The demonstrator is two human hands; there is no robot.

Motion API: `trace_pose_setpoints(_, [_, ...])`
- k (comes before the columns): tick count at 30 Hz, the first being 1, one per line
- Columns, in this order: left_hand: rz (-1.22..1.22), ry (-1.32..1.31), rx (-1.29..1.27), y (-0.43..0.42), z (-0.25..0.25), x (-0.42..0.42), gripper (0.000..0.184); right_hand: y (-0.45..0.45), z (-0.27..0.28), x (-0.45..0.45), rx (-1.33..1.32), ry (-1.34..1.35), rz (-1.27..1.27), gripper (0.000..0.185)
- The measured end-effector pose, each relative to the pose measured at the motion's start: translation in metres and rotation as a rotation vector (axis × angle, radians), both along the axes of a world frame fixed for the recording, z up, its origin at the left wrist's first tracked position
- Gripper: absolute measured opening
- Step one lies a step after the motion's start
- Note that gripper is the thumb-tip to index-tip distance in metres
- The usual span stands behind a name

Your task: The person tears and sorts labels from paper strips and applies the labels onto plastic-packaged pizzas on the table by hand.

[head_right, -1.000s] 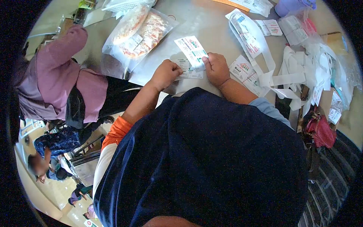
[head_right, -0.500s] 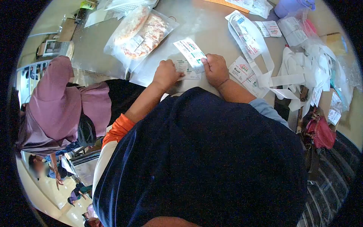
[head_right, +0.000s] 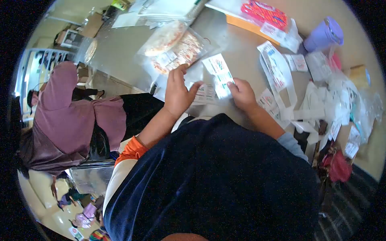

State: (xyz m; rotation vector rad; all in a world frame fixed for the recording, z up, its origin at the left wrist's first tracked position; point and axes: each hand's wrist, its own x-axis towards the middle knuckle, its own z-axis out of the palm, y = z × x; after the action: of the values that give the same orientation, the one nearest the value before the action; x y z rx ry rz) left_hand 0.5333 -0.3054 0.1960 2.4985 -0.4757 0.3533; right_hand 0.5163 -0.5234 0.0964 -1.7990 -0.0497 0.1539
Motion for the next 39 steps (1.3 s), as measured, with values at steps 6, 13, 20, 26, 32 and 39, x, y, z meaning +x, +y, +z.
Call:
trace_pose_setpoints(6, [-0.273,0.065,0.378,0.014,0.033,-0.006,0.034,0.017,0.076,-0.003,-0.629,-0.424,0.322,0.022])
trace_pose_setpoints(13, [0.22,0.444,-0.2,0.108,0.013,0.003,0.018,0.021,0.048,-0.008,-0.434,-0.488,0.21,0.018])
trace_pose_setpoints(20, [0.771,0.754,-1.051,0.195,-0.015,0.034,0.014,0.01,0.029,-0.019,-0.408,-0.392,0.252,0.015])
trace_pose_setpoints(26, [0.847,0.722,-1.502,0.15,-0.034,0.119,0.012,0.015,0.028,-0.016,-0.321,-0.451,0.244,0.015])
trace_pose_setpoints(32, [0.941,0.728,-1.365,0.125,-0.055,0.189,0.009,0.015,0.035,-0.02,-0.374,-0.408,0.259,0.016])
trace_pose_setpoints(39, [0.791,0.76,-1.385,0.137,-0.034,0.16,0.023,0.001,0.038,-0.032,-0.344,-0.168,0.237,0.021])
